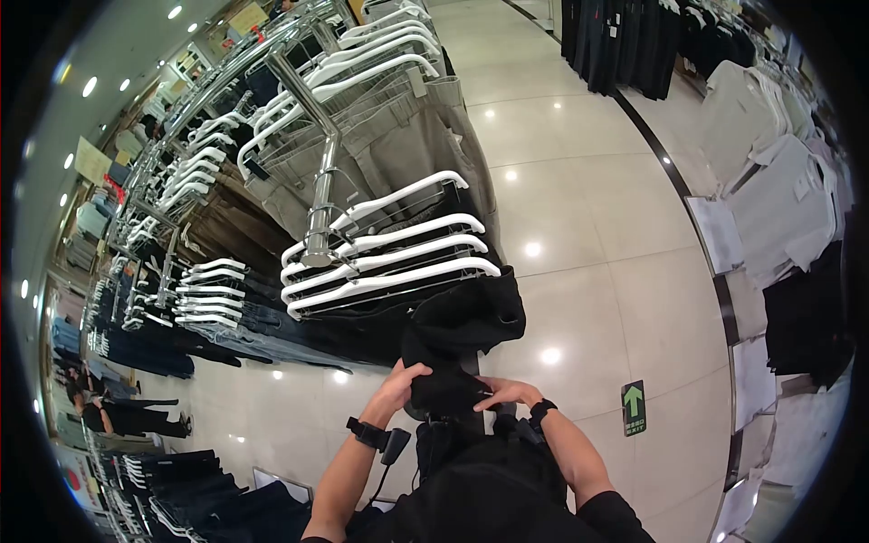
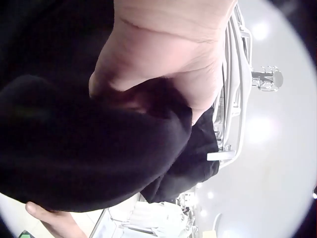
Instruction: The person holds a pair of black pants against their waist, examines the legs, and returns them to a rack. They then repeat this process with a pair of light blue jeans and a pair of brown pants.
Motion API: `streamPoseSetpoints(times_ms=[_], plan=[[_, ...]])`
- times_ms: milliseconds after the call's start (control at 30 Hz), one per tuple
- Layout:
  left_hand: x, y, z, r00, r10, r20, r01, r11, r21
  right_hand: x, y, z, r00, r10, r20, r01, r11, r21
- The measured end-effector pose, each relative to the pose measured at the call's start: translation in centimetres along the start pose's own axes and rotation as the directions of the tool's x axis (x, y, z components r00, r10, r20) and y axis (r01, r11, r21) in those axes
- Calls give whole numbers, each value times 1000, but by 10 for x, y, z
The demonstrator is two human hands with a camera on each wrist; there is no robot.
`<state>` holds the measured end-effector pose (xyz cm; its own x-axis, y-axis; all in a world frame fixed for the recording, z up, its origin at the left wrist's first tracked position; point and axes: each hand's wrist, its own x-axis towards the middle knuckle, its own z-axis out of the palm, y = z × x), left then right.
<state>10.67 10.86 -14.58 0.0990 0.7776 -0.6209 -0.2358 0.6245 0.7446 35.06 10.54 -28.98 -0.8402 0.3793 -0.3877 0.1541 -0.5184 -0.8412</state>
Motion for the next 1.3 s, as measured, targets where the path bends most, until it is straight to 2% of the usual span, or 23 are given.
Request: streamPoseSetpoints(times_ms=[33, 133, 167, 267, 367, 467, 500, 633, 700, 767, 800, 833, 900, 967, 1033, 1067, 1133, 1233, 1300], plan=[[0, 4, 2, 1000, -2, -5, 2, 1000, -16, 3, 12, 1, 999, -44, -20, 42, 997, -65], [3, 9, 6, 1000, 8, -30, -10, 998, -59, -2, 22, 0, 971, 189, -146, -232, 892, -387], [4, 10, 6, 999, 9, -38, -12, 997, -71, -2, 37, -1, 986, 63, -156, -131, 872, -471], [9, 11, 7, 998, 23, -66, -31, 992, -119, -17, 34, -3, 982, 15, -190, -119, 828, -548], [15, 9, 5, 995, 68, -78, -81, 979, -185, -32, 31, -2, 970, -155, -187, 25, 830, -557], [20, 12, 4, 989, 144, -15, -144, 969, -198, -60, -23, 13, 966, -244, -90, 157, 821, -548], [23, 8, -1, 986, 164, 4, -161, 971, -176, -59, -20, 9, 957, -281, -75, 196, 815, -546], [23, -12, -15, 974, 226, 5, -226, 974, 6, -73, -91, 29, 981, -162, -103, 116, 928, -354], [15, -27, -19, 958, 276, -80, -263, 954, 144, -71, -113, 35, 980, -149, -129, 111, 960, -258], [0, -36, -22, 949, 277, -147, -239, 942, 234, -59, -119, 43, 955, -214, -204, 216, 976, -11], [-10, -40, -23, 946, 275, -171, -242, 951, 190, -53, -124, 47, 941, -234, -245, 267, 957, 112], [-21, -47, -25, 942, 273, -195, -247, 958, 146, -51, -131, 51, 946, -223, -236, 291, 904, 314], [-44, -61, -29, 937, 255, -240, -252, 967, 43, -47, -149, 61, 936, -212, -281, 330, 805, 493], [-79, -62, -32, 978, 165, -125, -193, 945, -266, -42, -158, 71, 937, -186, -296, 339, 692, 637], [-107, -76, -41, 992, 126, 19, -93, 815, -572, -37, -170, 84, 949, -190, -251, 314, 625, 715], [-116, -86, -41, 968, 240, 77, -158, 815, -557, -33, -174, 91, 956, -188, -227, 295, 589, 752], [-131, -100, -38, 870, 454, 192, -299, 795, -527, -23, -177, 104, 956, -193, -223, 294, 585, 756], [-157, -92, -32, 816, 520, 251, -404, 825, -395, -15, -191, 118, 958, -199, -205, 285, 629, 723], [-167, -80, -18, 930, 365, 53, -339, 903, -263, -10, -190, 119, 958, -211, -195, 287, 675, 680]])
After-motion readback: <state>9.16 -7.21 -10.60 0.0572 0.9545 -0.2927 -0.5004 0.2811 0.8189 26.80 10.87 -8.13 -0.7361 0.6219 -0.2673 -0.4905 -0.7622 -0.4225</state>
